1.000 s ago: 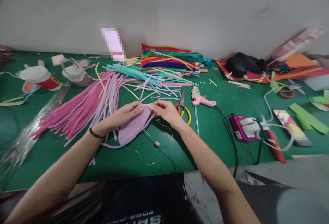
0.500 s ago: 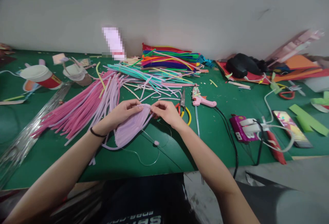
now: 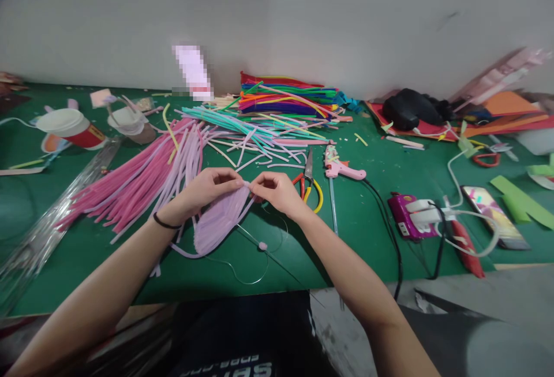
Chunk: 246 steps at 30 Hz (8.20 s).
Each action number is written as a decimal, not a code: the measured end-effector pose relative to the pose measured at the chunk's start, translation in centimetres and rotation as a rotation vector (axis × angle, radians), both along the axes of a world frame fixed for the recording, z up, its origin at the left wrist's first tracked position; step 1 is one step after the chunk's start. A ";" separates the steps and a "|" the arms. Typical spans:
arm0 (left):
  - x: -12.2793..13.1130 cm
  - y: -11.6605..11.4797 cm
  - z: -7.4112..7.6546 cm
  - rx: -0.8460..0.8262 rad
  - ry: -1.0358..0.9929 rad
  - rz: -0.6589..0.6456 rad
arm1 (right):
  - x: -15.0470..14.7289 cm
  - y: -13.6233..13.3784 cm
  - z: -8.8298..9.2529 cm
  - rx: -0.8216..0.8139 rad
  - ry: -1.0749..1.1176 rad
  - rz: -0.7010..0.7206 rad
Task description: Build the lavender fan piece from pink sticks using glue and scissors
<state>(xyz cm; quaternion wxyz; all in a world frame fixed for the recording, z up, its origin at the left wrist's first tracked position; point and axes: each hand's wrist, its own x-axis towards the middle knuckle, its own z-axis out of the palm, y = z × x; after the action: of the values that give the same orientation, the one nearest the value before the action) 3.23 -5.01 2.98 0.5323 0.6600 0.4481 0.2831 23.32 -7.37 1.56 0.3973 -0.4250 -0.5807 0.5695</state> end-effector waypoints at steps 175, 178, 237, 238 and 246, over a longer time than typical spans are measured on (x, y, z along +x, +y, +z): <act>0.8 -0.7 0.0 0.146 0.077 -0.087 | -0.1 0.1 0.0 0.053 -0.153 -0.008; 0.8 -0.7 -0.1 0.175 0.071 -0.093 | -0.1 0.2 -0.1 0.063 -0.152 -0.009; 0.3 -0.5 0.3 0.017 0.124 -0.065 | 0.9 -0.2 0.4 0.855 -0.747 0.022; 0.3 -0.5 0.3 0.000 0.113 -0.073 | 0.9 -0.3 0.6 0.830 -0.722 0.039; 0.4 -0.5 0.1 0.002 0.127 -0.071 | 0.8 -0.6 0.9 0.760 -0.677 0.045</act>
<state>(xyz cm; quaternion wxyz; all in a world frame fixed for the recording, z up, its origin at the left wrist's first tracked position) 3.63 -5.47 3.12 0.5119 0.6928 0.4569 0.2219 24.16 -7.95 2.45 0.3010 -0.3984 -0.8522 0.1567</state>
